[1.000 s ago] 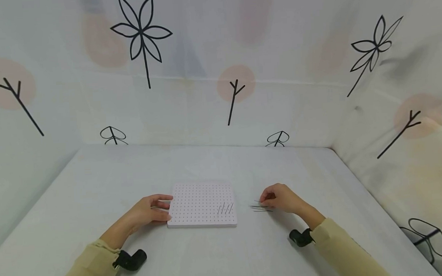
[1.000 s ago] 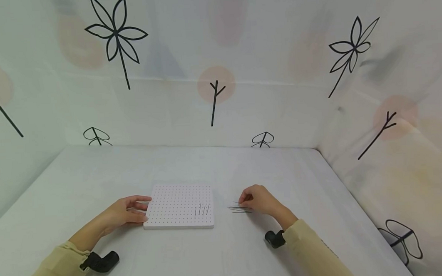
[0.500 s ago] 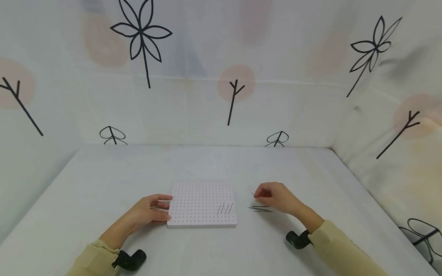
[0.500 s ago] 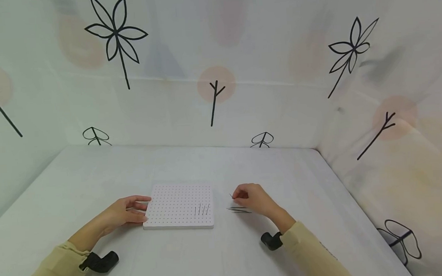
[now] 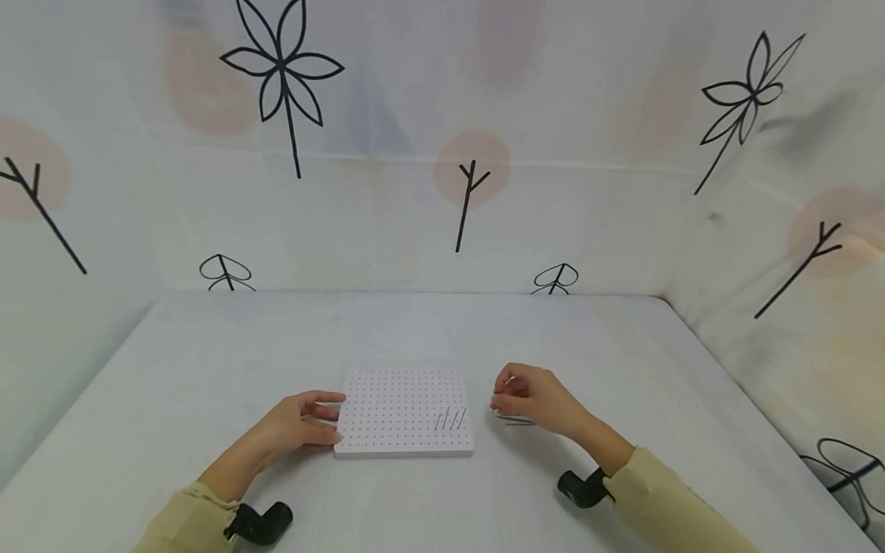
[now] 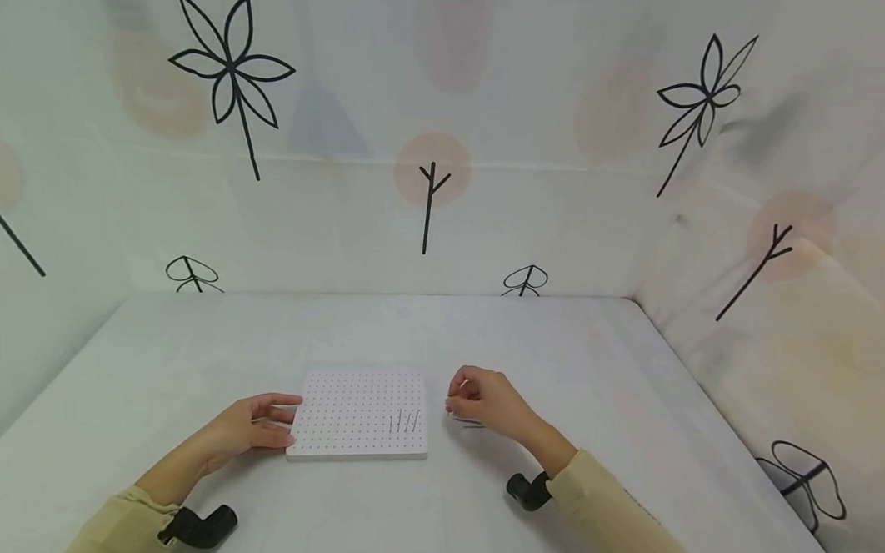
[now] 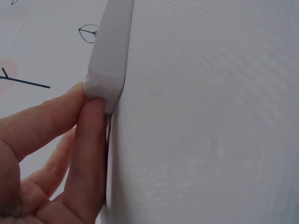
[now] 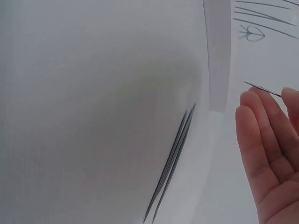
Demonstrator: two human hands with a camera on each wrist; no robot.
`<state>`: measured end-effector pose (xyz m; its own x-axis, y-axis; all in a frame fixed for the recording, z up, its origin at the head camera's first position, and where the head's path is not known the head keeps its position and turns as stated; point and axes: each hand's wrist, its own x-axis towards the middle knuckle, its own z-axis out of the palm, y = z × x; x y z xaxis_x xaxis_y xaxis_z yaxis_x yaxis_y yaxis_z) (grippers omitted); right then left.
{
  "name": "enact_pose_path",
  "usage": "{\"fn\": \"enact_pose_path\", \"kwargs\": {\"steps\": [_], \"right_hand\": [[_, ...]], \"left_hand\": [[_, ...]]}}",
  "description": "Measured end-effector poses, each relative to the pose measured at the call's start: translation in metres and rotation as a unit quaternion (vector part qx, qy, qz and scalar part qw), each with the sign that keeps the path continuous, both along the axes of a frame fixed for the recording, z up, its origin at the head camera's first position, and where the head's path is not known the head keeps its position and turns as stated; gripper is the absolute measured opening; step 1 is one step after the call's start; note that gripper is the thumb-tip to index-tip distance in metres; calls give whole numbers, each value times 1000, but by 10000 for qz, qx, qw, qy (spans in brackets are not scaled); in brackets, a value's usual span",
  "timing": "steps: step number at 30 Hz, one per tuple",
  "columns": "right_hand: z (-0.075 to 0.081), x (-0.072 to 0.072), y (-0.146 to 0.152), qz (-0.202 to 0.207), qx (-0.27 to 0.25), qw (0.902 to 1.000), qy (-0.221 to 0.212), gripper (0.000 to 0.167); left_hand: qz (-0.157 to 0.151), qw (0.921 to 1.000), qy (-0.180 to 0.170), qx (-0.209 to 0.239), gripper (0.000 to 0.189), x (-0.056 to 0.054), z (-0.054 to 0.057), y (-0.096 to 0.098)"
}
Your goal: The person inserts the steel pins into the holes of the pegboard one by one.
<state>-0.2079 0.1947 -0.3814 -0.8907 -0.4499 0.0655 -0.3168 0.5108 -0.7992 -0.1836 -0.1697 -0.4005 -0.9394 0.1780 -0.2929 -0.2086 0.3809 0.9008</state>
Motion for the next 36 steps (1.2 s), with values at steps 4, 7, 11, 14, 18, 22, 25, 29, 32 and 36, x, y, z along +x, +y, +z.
{"fn": "enact_pose_path", "kwargs": {"steps": [4, 7, 11, 14, 18, 22, 25, 29, 32, 36], "right_hand": [[-1, 2, -6, 66, -147, 9996, -217, 12], [1, 5, -11, 174, -160, 9992, -315, 11], [15, 16, -20, 319, -167, 9986, -399, 10], [26, 23, -26, 427, -90, 9985, -327, 10], [30, 25, -31, 548, 10, 9982, -244, 9], [19, 20, -30, 630, -44, 9975, -311, 8], [6, 13, -27, 659, -68, 9972, -335, 8], [-4, 8, -24, 716, -84, 9969, -305, 10], [-5, 6, -24, 775, -30, 9968, -197, 11], [-6, 4, -26, 876, 138, 9961, 44, 11]], "left_hand": [[5, 10000, 0, 5, 60, 0, -1, 0], [14, 10000, -4, 11, 60, 0, -2, 0], [18, 10000, -21, 40, 60, 0, -2, -1], [7, 10000, -16, 55, 60, 0, -2, -1], [-27, 10000, 0, 79, 60, 0, -2, -1], [-55, 9999, -8, 139, 60, 0, -2, -1], [-74, 9998, -25, 198, 61, 0, -2, -1], [-83, 9998, -26, 196, 61, 0, -2, -1], [-82, 9998, -21, 159, 60, 0, -2, -1], [-69, 9999, -30, 133, 60, 0, -2, -1]]}}
